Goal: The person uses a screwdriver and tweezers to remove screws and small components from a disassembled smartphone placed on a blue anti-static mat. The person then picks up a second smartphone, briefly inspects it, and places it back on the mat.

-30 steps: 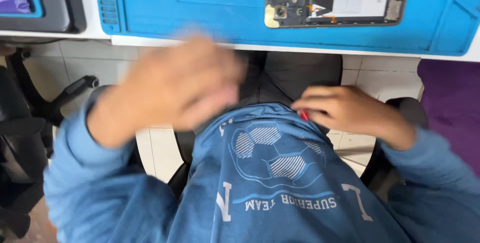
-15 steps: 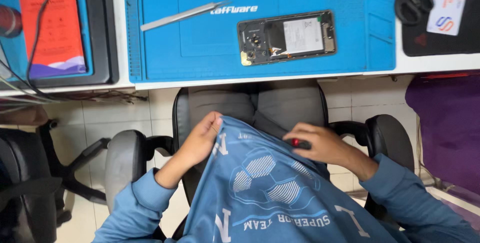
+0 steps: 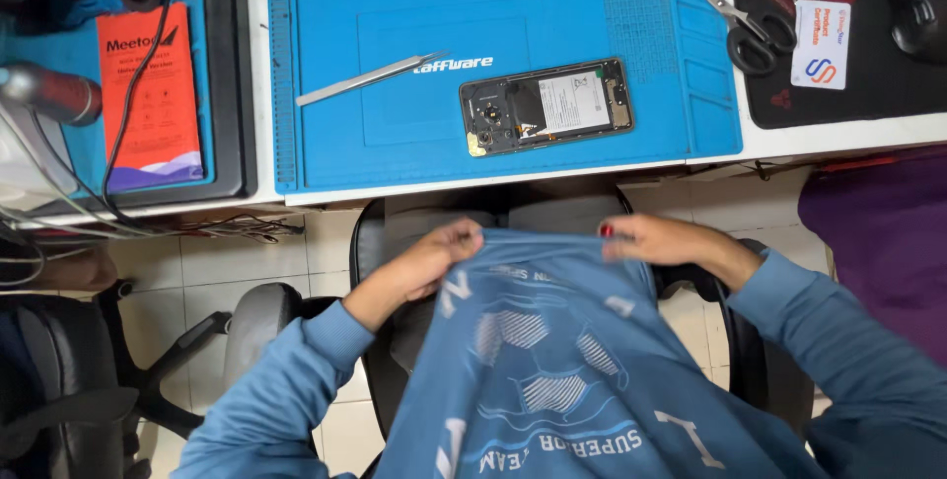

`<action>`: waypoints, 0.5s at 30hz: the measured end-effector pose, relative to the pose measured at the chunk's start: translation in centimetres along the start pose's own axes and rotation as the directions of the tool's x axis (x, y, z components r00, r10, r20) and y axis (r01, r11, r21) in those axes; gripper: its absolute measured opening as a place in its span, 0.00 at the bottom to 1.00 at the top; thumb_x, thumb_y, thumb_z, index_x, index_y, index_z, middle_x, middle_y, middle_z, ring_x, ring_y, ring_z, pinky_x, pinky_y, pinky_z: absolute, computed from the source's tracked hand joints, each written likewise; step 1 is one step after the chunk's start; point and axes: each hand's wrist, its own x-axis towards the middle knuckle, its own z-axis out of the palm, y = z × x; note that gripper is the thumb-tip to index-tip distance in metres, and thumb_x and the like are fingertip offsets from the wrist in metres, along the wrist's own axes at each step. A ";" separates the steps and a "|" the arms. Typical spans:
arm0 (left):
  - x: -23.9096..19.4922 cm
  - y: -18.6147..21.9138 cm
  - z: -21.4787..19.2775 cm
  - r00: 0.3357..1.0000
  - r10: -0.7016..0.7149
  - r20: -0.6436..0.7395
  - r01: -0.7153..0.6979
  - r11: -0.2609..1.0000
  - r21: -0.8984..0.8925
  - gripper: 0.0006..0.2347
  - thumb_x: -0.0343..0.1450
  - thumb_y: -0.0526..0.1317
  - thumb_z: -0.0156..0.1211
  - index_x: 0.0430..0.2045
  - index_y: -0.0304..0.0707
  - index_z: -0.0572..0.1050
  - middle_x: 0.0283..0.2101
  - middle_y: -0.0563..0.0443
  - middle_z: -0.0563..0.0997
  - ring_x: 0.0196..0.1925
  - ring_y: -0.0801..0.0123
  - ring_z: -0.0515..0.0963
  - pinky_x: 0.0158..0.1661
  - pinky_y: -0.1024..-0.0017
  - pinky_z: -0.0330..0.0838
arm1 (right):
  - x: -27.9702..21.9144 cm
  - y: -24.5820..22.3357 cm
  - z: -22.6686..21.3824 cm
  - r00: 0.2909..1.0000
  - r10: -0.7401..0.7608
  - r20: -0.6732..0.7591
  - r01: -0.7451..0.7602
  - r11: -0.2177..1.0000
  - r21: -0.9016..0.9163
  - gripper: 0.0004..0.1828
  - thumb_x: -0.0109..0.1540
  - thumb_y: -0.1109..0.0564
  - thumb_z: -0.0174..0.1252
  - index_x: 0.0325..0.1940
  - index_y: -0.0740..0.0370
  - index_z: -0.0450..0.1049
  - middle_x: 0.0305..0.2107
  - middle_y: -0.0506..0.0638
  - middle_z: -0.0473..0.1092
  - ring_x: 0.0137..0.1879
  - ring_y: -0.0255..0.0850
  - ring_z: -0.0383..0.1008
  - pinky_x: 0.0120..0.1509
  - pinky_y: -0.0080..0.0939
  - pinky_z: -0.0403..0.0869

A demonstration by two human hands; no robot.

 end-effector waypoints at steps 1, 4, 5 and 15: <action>0.3 -0.4 -0.8 0.972 0.223 -0.072 -0.205 0.959 0.194 0.07 0.74 0.36 0.60 0.43 0.33 0.75 0.43 0.48 0.79 0.45 0.69 0.79 0.45 0.66 0.76 | 0.2 0.2 0.6 1.000 -0.001 0.017 0.002 0.997 -0.071 0.16 0.62 0.49 0.63 0.47 0.63 0.76 0.34 0.53 0.80 0.41 0.38 0.78 0.45 0.39 0.76; -0.3 0.0 -6.5 0.898 0.256 -0.358 0.095 0.681 0.726 0.12 0.71 0.44 0.67 0.38 0.35 0.76 0.33 0.49 0.79 0.34 0.69 0.79 0.39 0.69 0.73 | 1.6 1.0 1.1 1.000 -0.026 -0.016 0.021 0.964 -0.265 0.19 0.59 0.47 0.69 0.43 0.65 0.78 0.30 0.57 0.78 0.37 0.43 0.76 0.41 0.43 0.74; -0.5 -0.1 -7.8 0.912 0.251 -0.325 0.078 0.672 0.737 0.14 0.70 0.45 0.69 0.40 0.35 0.76 0.35 0.51 0.78 0.37 0.72 0.77 0.40 0.71 0.71 | 2.0 1.2 1.1 0.995 -0.058 -0.075 0.033 0.952 -0.304 0.19 0.59 0.47 0.69 0.43 0.64 0.78 0.31 0.56 0.78 0.36 0.43 0.76 0.41 0.44 0.74; -15.0 -8.6 4.1 0.775 -0.012 -0.632 0.140 0.978 0.153 0.17 0.64 0.37 0.71 0.44 0.39 0.71 0.33 0.58 0.72 0.38 0.76 0.70 0.42 0.80 0.67 | -7.5 4.3 12.7 0.501 0.439 -0.746 -0.349 0.891 0.291 0.16 0.59 0.56 0.65 0.49 0.63 0.78 0.36 0.52 0.79 0.44 0.42 0.80 0.50 0.41 0.75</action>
